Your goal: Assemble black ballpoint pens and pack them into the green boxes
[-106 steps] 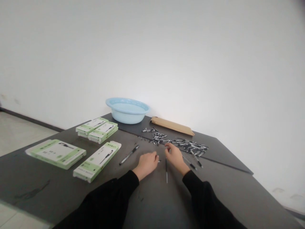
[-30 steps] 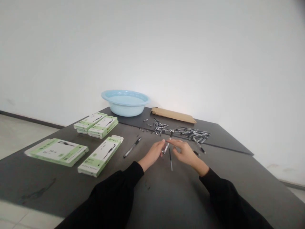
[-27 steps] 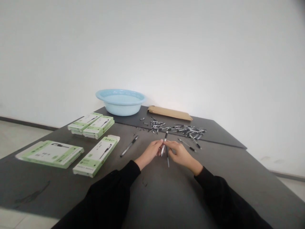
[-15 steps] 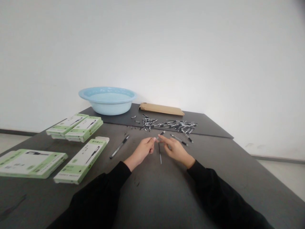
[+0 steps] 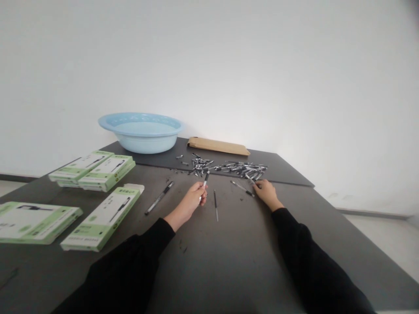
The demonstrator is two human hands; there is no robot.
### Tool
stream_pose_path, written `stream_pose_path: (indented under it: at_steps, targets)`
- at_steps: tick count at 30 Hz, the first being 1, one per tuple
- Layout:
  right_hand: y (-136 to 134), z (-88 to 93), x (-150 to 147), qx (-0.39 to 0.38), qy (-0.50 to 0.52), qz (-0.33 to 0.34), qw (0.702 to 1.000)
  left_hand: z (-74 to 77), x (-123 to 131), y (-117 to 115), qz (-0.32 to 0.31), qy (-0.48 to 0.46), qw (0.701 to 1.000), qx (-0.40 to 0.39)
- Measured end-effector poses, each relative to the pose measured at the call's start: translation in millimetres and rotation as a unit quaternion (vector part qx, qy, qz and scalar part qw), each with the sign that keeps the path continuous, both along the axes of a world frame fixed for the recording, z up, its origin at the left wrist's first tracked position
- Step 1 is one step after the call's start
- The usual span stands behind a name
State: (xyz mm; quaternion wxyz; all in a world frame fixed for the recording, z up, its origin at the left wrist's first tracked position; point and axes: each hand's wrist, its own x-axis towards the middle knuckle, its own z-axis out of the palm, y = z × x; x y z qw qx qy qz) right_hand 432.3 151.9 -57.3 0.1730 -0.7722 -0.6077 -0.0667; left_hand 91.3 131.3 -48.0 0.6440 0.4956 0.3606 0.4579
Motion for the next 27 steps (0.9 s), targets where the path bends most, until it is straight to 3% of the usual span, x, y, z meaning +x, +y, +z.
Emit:
stream_pose_path:
  at_steps: [5, 10, 14, 23, 27]
  targets:
    - [0.0, 0.5, -2.7, 0.005, 0.001, 0.013, 1.000, -2.0, -2.9, 5.8, 0.031, -0.004, 0.999, 0.005]
    - [-0.2, 4.3, -23.2, 0.026, 0.008, 0.165, 0.986, 2.2, -3.1, 4.4, 0.037, 0.015, 0.999, 0.035]
    - [-2.1, 3.1, -41.5, 0.003, 0.020, 0.225, 0.974, 5.3, -2.4, 1.6, 0.030, 0.045, 0.997, 0.056]
    - [-6.7, 5.3, -44.4, -0.010, 0.080, 0.285, 0.955, 5.4, -0.4, -0.7, 0.032, 0.099, 0.990, 0.091]
    - [-4.9, 2.8, -41.9, 0.006, 0.121, 0.246, 0.962, 7.0, -0.3, -2.0, 0.034, 0.112, 0.988, 0.098]
